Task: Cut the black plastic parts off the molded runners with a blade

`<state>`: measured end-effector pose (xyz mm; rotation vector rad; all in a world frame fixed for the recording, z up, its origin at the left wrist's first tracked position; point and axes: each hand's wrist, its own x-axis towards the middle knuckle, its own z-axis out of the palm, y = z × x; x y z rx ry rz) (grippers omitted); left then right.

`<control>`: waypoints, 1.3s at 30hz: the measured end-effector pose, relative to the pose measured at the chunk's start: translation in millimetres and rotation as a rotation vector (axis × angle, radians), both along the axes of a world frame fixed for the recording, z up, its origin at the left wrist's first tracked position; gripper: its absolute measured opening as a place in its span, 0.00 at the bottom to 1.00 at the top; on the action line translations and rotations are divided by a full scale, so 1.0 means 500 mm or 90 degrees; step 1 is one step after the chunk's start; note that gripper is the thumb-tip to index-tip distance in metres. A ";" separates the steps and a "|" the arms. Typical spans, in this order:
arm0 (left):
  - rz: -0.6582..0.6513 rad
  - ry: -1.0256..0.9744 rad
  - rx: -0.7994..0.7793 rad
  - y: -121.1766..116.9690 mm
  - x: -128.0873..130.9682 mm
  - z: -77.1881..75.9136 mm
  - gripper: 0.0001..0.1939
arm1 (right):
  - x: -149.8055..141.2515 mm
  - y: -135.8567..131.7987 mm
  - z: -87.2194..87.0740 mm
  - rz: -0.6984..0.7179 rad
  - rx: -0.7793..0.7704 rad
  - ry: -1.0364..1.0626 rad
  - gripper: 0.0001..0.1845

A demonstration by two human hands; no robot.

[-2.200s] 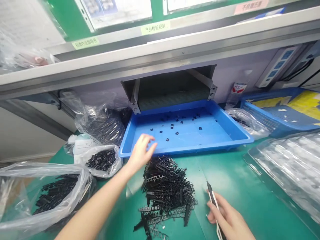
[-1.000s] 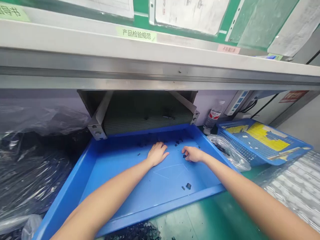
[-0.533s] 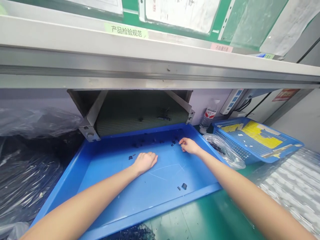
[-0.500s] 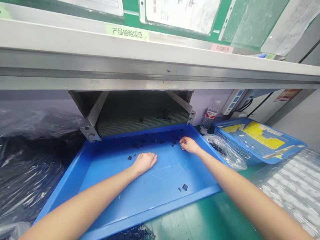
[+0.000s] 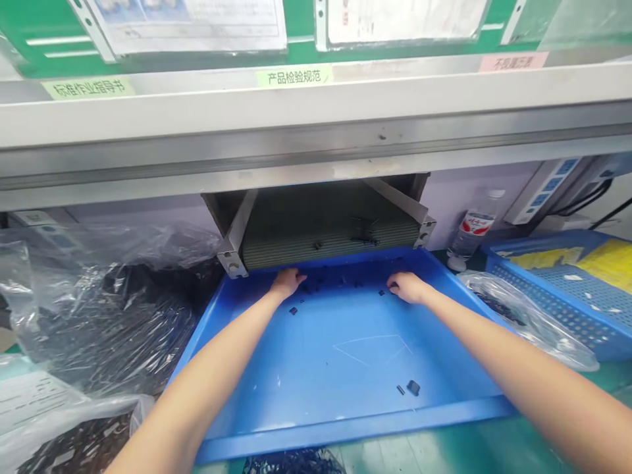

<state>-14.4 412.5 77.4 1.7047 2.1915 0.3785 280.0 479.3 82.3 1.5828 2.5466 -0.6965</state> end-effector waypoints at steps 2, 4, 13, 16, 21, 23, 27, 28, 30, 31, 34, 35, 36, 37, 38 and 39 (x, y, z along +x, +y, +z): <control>-0.025 -0.003 -0.028 -0.005 0.007 -0.006 0.15 | 0.023 -0.030 0.012 0.015 -0.042 -0.004 0.11; -0.037 -0.006 -0.052 -0.017 0.008 -0.009 0.14 | 0.042 -0.075 0.022 0.036 -0.080 0.002 0.10; -0.045 -0.027 -0.056 -0.010 -0.014 -0.018 0.15 | 0.020 -0.255 0.051 0.110 -0.161 0.062 0.13; -0.066 -0.044 -0.054 0.020 0.019 -0.018 0.15 | 0.008 -0.260 0.055 0.133 -0.180 0.043 0.13; -0.063 -0.126 -0.090 0.039 0.071 0.003 0.16 | 0.005 -0.261 0.053 0.161 -0.249 -0.006 0.12; -0.051 -0.176 -0.108 0.026 0.079 0.014 0.15 | 0.010 -0.262 0.050 0.164 -0.265 0.000 0.12; -0.030 -0.307 -0.142 -0.019 0.074 0.035 0.15 | 0.022 -0.255 0.039 0.152 -0.317 0.050 0.09; -0.027 -0.342 -0.150 -0.031 0.071 0.040 0.15 | 0.025 -0.251 0.036 0.144 -0.335 0.071 0.08; -0.028 -0.413 -0.163 -0.053 0.066 0.045 0.14 | 0.032 -0.244 0.028 0.123 -0.373 0.127 0.06; -0.032 -0.447 -0.168 -0.062 0.064 0.045 0.14 | 0.036 -0.241 0.025 0.108 -0.391 0.159 0.07; -0.056 -0.541 -0.186 -0.083 0.062 0.033 0.13 | 0.049 -0.232 0.018 0.044 -0.438 0.261 0.10; -0.066 -0.566 -0.195 -0.088 0.062 0.025 0.12 | 0.054 -0.230 0.015 0.019 -0.452 0.295 0.10; -0.076 -0.587 -0.204 -0.090 0.061 0.015 0.12 | 0.059 -0.227 0.011 -0.005 -0.465 0.329 0.10; -0.085 -0.603 -0.214 -0.091 0.060 0.005 0.13 | 0.064 -0.225 0.006 -0.028 -0.478 0.362 0.11; -0.092 -0.615 -0.223 -0.090 0.059 -0.004 0.13 | 0.069 -0.222 0.000 -0.049 -0.491 0.393 0.13; -0.097 -0.621 -0.230 -0.088 0.057 -0.011 0.14 | 0.073 -0.220 -0.007 -0.067 -0.503 0.421 0.16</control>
